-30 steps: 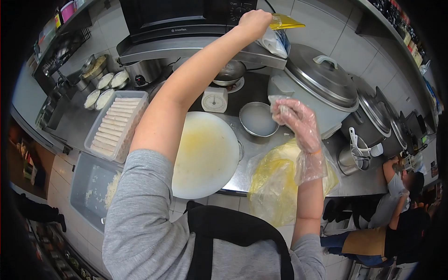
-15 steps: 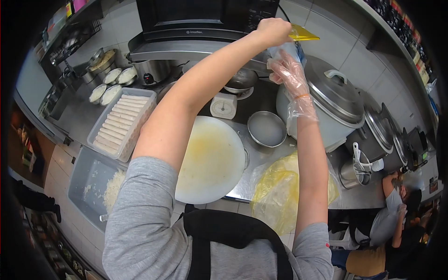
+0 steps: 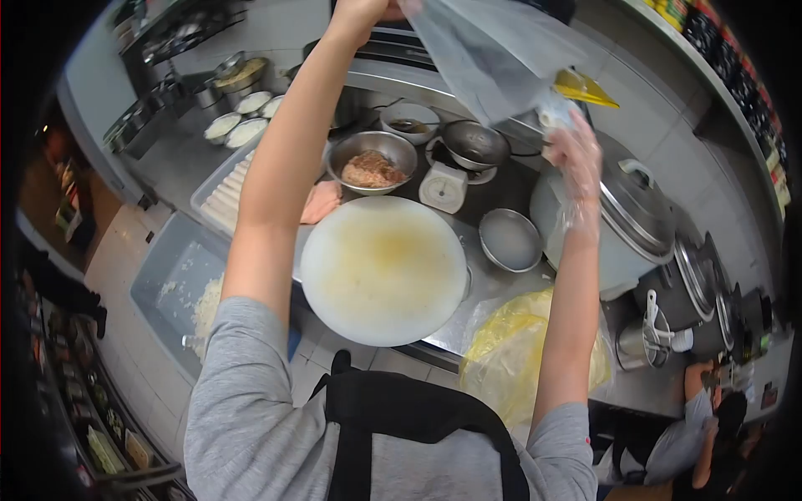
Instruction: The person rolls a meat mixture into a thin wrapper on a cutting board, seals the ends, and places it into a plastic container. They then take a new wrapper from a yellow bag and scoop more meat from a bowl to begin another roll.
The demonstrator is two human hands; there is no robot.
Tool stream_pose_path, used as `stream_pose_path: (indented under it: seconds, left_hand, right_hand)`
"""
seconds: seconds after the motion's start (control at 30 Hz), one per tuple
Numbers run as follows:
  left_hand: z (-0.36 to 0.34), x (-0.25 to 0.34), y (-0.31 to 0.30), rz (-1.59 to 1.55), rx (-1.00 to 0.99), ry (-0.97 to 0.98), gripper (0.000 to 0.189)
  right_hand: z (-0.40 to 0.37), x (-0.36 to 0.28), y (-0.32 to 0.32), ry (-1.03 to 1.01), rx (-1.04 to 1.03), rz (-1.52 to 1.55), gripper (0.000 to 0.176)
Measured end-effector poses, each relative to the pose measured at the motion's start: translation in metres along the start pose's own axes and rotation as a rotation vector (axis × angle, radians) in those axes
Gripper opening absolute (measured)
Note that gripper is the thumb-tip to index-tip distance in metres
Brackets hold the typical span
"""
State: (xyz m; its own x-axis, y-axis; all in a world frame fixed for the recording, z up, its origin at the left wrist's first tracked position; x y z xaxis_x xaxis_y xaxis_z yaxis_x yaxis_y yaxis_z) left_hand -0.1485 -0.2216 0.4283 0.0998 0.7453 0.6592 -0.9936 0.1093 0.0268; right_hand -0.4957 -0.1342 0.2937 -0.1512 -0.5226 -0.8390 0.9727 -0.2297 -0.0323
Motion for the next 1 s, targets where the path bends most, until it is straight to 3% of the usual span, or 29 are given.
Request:
stream_pose_path:
  seconds: [0.07,0.13,0.23,0.33,0.37,0.43,0.5,0.6,0.7,0.77,0.9,0.97,1.0]
  left_hand:
    - [-0.029,-0.008,-0.039,0.066,0.007,-0.117,0.026]
    - [-0.073,0.002,-0.059,0.069,-0.026,-0.187,0.025]
    - [-0.125,0.011,-0.087,0.152,0.030,-0.361,0.028]
    - [-0.165,0.013,-0.109,0.195,-0.007,-0.481,0.026]
    - [-0.176,0.014,-0.115,0.234,-0.005,-0.504,0.025]
    - [-0.194,0.012,-0.137,0.277,-0.060,-0.565,0.023]
    - [-0.209,0.014,-0.161,0.347,-0.107,-0.611,0.021]
    - [-0.230,0.012,-0.202,0.411,-0.127,-0.654,0.020]
    - [-0.243,0.002,-0.241,0.451,-0.047,-0.677,0.016]
    - [-0.245,-0.005,-0.264,0.532,-0.037,-0.656,0.014]
    - [-0.222,0.001,-0.305,0.862,0.302,-0.114,0.021]
    - [-0.210,0.031,-0.308,0.747,0.369,0.020,0.020]
    - [-0.212,0.046,-0.305,0.584,0.368,-0.027,0.019]
  right_hand:
    - [-0.021,-0.017,0.008,-0.120,0.127,0.105,0.057]
    - [-0.044,-0.043,0.030,-0.347,0.369,-0.026,0.060]
    - [-0.078,-0.095,0.081,-0.737,0.460,-0.619,0.074]
    - [-0.083,-0.117,0.149,-0.909,0.150,-0.691,0.099]
    - [-0.074,-0.109,0.168,-0.884,0.061,-0.793,0.100]
    - [-0.059,-0.101,0.204,-0.835,-0.132,-0.760,0.076]
    - [-0.029,-0.063,0.233,-0.207,-0.714,-0.436,0.036]
    - [-0.026,-0.053,0.275,-0.070,-0.867,-0.097,0.018]
    - [-0.015,-0.050,0.316,-0.029,-0.911,-0.105,0.019]
    - [-0.004,-0.054,0.345,-0.103,-0.862,-0.196,0.019]
    - [0.026,-0.057,0.400,-0.210,-0.756,-0.373,0.022]
    - [0.037,-0.073,0.419,-0.186,-0.693,-0.382,0.022]
    - [0.041,-0.080,0.425,-0.215,-0.660,-0.419,0.023]
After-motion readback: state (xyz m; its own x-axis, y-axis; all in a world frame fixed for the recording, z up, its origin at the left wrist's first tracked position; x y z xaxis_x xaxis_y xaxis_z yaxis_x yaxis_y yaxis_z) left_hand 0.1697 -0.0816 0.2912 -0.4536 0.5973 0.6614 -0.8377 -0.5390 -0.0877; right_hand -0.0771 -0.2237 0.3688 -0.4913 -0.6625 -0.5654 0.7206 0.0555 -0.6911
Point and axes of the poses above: each hand's wrist, its own z-axis towards the middle knuckle, its own y-axis out of the palm, x = y × z, the point moved 3 cm from there along z, towards the middle knuckle, and after that the axes turned 3 degrees about y, right-handed, at the moved point
